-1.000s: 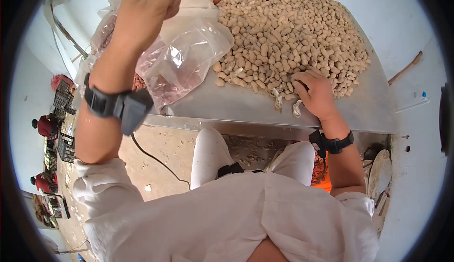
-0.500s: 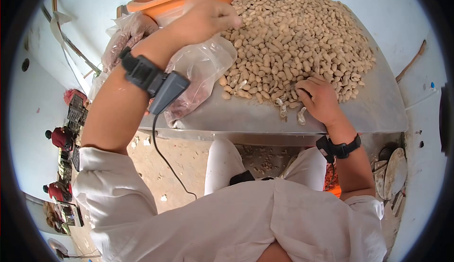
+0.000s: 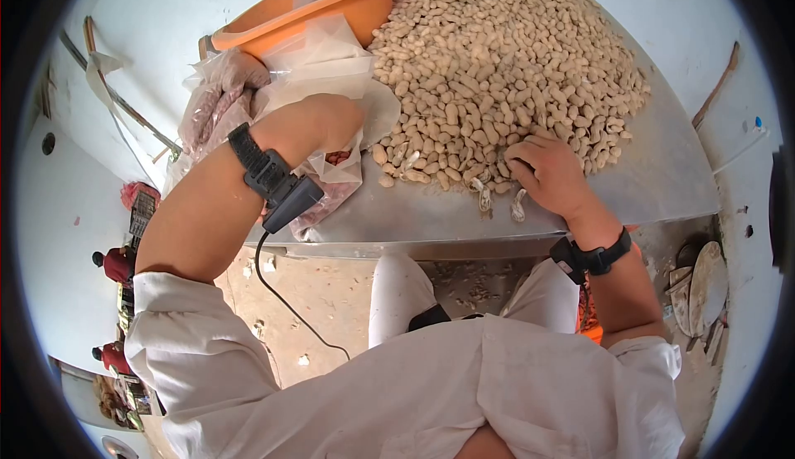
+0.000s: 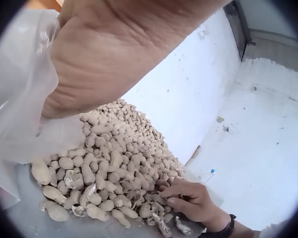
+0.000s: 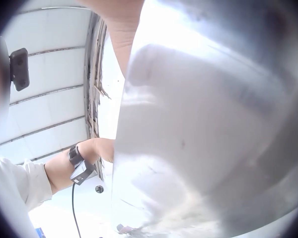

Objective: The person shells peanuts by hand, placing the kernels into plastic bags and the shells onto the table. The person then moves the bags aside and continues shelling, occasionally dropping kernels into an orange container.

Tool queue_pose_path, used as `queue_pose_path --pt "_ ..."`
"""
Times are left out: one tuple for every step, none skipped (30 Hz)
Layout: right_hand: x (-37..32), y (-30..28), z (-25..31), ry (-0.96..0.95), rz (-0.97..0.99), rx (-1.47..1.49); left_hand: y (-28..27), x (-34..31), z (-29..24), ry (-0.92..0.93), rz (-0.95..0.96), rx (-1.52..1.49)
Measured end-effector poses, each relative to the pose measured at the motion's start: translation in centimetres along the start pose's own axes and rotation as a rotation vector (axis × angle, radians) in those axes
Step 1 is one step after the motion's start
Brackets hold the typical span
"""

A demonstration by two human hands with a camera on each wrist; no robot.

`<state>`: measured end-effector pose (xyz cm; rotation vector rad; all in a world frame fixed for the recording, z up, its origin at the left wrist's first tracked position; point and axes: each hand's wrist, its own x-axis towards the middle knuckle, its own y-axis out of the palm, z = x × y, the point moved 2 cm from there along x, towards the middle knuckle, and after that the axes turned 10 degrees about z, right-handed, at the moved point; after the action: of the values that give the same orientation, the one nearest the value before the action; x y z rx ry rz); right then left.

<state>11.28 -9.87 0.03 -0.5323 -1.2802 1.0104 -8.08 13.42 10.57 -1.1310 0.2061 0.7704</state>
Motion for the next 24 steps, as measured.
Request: queue_pose_path --pt "0.0 0.0 0.0 -0.002 -0.004 -0.001 0.3 0.3 0.2 0.012 0.033 -0.015" --pt "-0.1 0.1 -0.1 -0.001 -0.005 -0.003 0.5 0.4 0.2 0.024 0.064 -0.031" --pt "-0.1 0.1 -0.1 -0.002 -0.004 -0.006 0.6 0.5 0.3 0.035 0.095 -0.049" --pt "-0.1 0.1 -0.2 -0.004 -0.002 -0.01 0.7 0.6 0.4 0.039 0.087 -0.08" --pt "-0.1 0.1 -0.1 -0.004 -0.001 -0.008 0.3 0.0 0.1 0.042 0.078 -0.113" --pt "-0.1 0.1 -0.1 -0.004 0.001 -0.006 0.1 -0.3 -0.1 0.046 0.069 -0.146" --pt "0.0 0.0 -0.1 -0.005 0.003 -0.005 0.3 -0.2 0.1 0.097 0.032 -0.116" --pt "0.0 0.0 -0.1 -0.001 0.006 -0.002 0.5 -0.2 0.4 0.148 -0.004 -0.086" --pt "0.0 0.0 -0.1 0.003 0.009 0.001 0.7 -0.2 0.5 0.199 -0.041 -0.056" --pt "0.0 0.0 0.0 0.006 0.012 0.004 1.0 -0.1 0.7 0.173 -0.034 -0.16" --pt "0.0 0.1 -0.1 0.008 0.014 0.005 0.8 -0.3 0.6 0.146 -0.026 -0.264" --pt "-0.1 0.1 -0.1 0.01 0.016 0.005 0.5 -0.6 0.5 0.119 -0.017 -0.367" --pt "-0.1 0.1 -0.1 0.012 0.017 0.006 0.2 -0.9 0.4 0.078 0.015 -0.491" --pt "-0.1 0.1 -0.1 0.013 0.015 0.008 -0.2 -1.4 0.3 0.035 0.047 -0.615" --pt "-0.1 0.2 -0.2 0.013 0.015 0.011 -0.5 -1.8 0.2 -0.009 0.081 -0.74" --pt "-0.1 0.2 -0.2 0.013 0.015 0.014 -0.9 -2.2 -0.1 -0.05 0.093 -0.742" --pt "-0.1 0.2 -0.2 0.014 0.017 0.014 -1.3 -2.6 -0.3 -0.091 0.105 -0.743" --pt "-0.1 0.2 -0.2 0.015 0.019 0.013 -1.4 -2.9 -0.4 -0.132 0.116 -0.744" --pt "0.0 0.2 -0.2 0.016 0.02 0.011 -1.2 -2.8 -0.4 -0.108 0.101 -0.593" --pt "0.0 0.2 -0.2 0.015 0.02 0.013 -0.8 -2.5 -0.3 -0.084 0.085 -0.442" --pt "0.0 0.2 -0.2 0.015 0.019 0.015 -0.2 -2.1 -0.2 -0.06 0.069 -0.29" --pt "0.0 0.1 -0.2 0.015 0.017 0.016 0.7 -1.4 0.3 -0.025 0.019 -0.281" --pt "0.0 0.2 -0.2 0.02 0.023 0.013 1.7 -0.6 1.0 0.011 -0.031 -0.273" --pt "0.0 0.2 -0.2 0.024 0.028 0.011 2.1 -0.6 1.4 0.047 -0.081 -0.264"
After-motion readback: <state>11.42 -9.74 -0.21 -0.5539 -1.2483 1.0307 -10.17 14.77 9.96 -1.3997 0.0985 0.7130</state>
